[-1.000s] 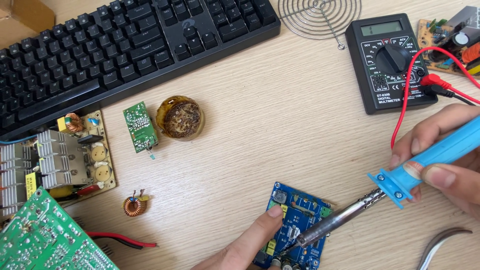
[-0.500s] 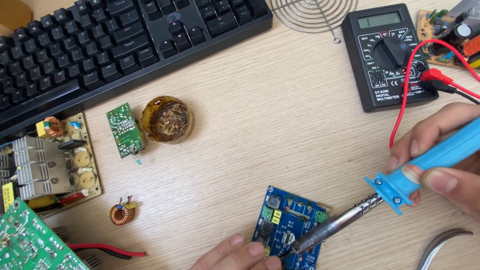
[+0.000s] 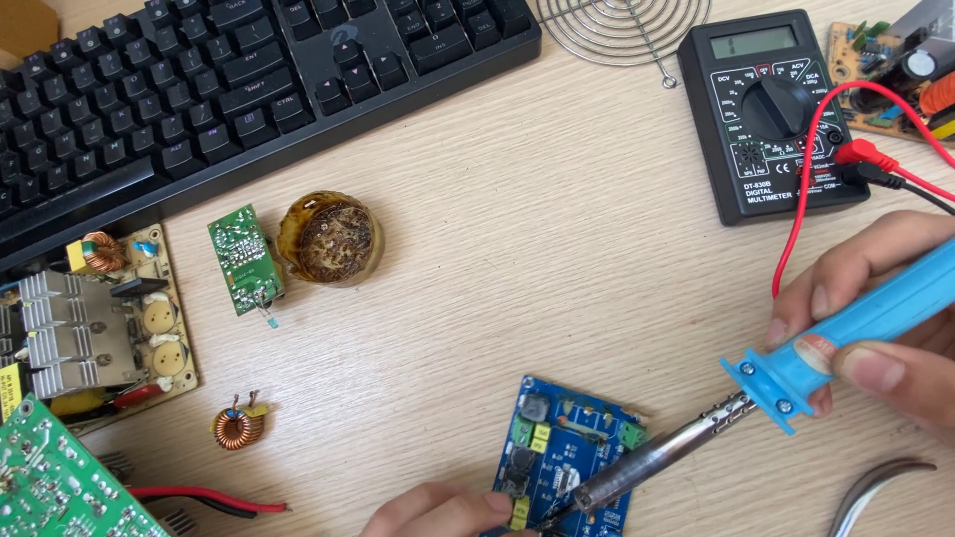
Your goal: Soldering or desoldering electronic components on a printed circuit board using a soldering iron on a workbench.
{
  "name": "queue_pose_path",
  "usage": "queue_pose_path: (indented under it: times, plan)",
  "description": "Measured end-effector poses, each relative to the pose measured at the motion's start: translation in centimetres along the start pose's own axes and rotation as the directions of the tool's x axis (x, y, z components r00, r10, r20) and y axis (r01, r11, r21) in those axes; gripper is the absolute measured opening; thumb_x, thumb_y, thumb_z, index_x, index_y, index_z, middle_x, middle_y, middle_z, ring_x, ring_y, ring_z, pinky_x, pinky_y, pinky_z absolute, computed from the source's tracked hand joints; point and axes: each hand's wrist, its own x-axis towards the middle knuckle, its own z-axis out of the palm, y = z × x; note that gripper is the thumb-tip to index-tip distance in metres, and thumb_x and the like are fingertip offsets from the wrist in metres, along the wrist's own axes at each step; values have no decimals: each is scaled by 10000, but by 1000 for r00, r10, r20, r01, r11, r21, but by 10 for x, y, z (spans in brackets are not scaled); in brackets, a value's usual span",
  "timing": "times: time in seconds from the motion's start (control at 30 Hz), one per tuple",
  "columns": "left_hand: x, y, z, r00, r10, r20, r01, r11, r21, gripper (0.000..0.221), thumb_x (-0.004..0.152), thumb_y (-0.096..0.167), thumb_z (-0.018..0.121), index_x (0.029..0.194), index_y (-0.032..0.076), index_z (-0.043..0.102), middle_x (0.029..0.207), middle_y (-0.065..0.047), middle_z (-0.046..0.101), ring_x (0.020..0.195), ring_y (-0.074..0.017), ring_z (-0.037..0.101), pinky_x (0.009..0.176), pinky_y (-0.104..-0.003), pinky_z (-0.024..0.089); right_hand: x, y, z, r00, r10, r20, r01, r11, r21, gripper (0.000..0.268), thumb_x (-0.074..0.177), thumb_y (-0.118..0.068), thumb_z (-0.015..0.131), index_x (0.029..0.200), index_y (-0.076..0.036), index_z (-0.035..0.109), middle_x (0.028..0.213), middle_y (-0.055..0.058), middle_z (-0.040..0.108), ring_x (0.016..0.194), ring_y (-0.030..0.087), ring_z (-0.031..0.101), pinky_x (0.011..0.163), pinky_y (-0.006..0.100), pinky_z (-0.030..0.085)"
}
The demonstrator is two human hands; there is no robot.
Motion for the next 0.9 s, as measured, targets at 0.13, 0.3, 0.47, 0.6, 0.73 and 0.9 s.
queue_pose_path:
  times: [0.13, 0.3, 0.47, 0.6, 0.73, 0.9]
  plan:
    - [1, 2, 1, 996, -31, -87, 35, 998, 50, 118, 968, 361, 803, 1046, 351, 891, 1126, 271, 873, 997, -81, 836, 963, -211, 632, 2, -5, 2, 999, -13, 32, 12, 1000, 22, 311, 910, -236, 810, 1145, -65, 698, 1010, 170, 915, 478, 189, 866, 513, 285, 786]
    - [3, -11, -3, 999, 33, -39, -30, 996, 78, 182, 964, 356, 837, 1141, 358, 881, 1231, 227, 851, 1013, -94, 858, 963, -246, 653, 0, -7, 1, 1000, 12, 25, -12, 1000, -1, 285, 895, -174, 794, 1139, -62, 699, 1003, 178, 924, 473, 204, 884, 510, 298, 804]
    - [3, -28, -3, 995, 95, 10, -95, 990, 102, 276, 961, 351, 871, 1236, 366, 871, 1336, 183, 829, 1030, -108, 879, 964, -281, 673, 4, -7, 2, 999, 14, 40, -15, 1000, 9, 286, 904, -212, 807, 1130, -67, 710, 979, 173, 921, 460, 200, 871, 483, 286, 788]
    - [2, -41, 9, 968, 248, 20, -248, 951, 184, 335, 986, 293, 902, 1317, 312, 850, 1404, 136, 824, 1155, -53, 838, 1012, -273, 672, 6, -6, 4, 999, 4, 39, -4, 1000, -1, 284, 906, -240, 808, 1113, -81, 697, 973, 159, 912, 439, 172, 857, 448, 259, 784]
    - [-2, -47, 18, 942, 337, 7, -324, 900, 290, 350, 1022, 291, 890, 1367, 279, 831, 1427, 74, 826, 1219, -41, 825, 1061, -262, 660, 5, -6, 6, 1000, 23, 7, -23, 999, -37, 287, 901, -256, 790, 1097, -70, 693, 954, 166, 905, 423, 175, 833, 428, 264, 759]
    - [4, -33, 18, 928, 369, -53, -330, 879, 343, 326, 1061, 258, 860, 1379, 266, 791, 1410, 120, 816, 1259, -6, 792, 1069, -243, 663, 5, 8, 7, 1000, -16, 12, 15, 996, 86, 358, 925, -290, 808, 1166, -70, 662, 970, 191, 850, 475, 170, 815, 423, 251, 758]
